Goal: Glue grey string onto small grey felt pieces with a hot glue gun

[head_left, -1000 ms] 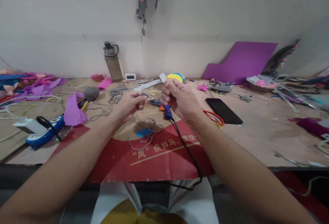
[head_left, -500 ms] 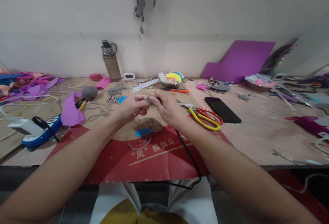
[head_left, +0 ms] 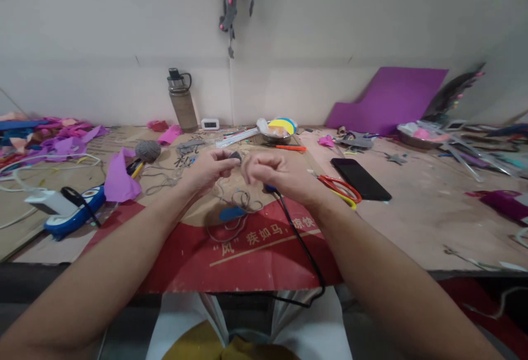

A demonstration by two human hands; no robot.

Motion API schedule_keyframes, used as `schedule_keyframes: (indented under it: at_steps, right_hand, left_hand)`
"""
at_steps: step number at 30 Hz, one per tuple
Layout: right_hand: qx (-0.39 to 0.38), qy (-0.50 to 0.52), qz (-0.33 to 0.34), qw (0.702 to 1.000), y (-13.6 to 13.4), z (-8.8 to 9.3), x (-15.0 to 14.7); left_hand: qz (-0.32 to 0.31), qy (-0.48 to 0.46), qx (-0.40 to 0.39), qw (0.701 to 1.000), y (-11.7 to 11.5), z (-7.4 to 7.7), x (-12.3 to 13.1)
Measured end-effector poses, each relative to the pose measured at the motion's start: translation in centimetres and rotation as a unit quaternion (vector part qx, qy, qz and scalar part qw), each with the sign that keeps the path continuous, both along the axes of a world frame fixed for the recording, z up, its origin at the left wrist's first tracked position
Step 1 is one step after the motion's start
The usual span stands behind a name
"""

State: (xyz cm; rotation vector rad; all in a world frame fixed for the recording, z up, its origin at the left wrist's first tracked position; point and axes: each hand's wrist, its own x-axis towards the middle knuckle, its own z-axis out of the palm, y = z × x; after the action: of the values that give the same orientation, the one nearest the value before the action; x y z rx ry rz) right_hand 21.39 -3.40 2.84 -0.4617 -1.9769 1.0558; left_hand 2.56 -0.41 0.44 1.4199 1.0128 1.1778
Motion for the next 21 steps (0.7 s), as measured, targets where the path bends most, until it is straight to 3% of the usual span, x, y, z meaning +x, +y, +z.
schedule_keyframes:
  at_steps: [4, 7, 11, 14, 17, 21]
  right_hand:
    - [0.001, 0.010, -0.196, 0.981, 1.3, -1.0, -0.4]
    - [0.045, -0.031, -0.259, 0.964, 1.8, -1.9, -0.8]
    - [0.136, -0.074, -0.271, 0.950, 1.2, -2.4, -1.4]
    - [0.157, -0.072, -0.270, 0.947, 1.0, -2.5, -1.6]
    - [0.141, -0.060, -0.276, 0.949, 1.4, -2.6, -1.6]
    - [0.049, -0.010, -0.291, 0.956, 1.9, -2.5, -1.1]
  left_hand:
    - [0.011, 0.117, 0.080, 0.990, -0.3, 0.2, -0.2]
    - [0.020, 0.216, 0.146, 0.965, -0.7, 0.5, -0.1]
    - [0.014, 0.282, 0.188, 0.941, -1.0, 0.5, 0.1]
    - [0.004, 0.306, 0.191, 0.933, -1.2, 0.4, 0.3]
    - [-0.005, 0.279, 0.170, 0.945, -1.4, 0.5, 0.4]
    - [0.012, 0.200, 0.107, 0.974, -1.4, 0.8, 0.3]
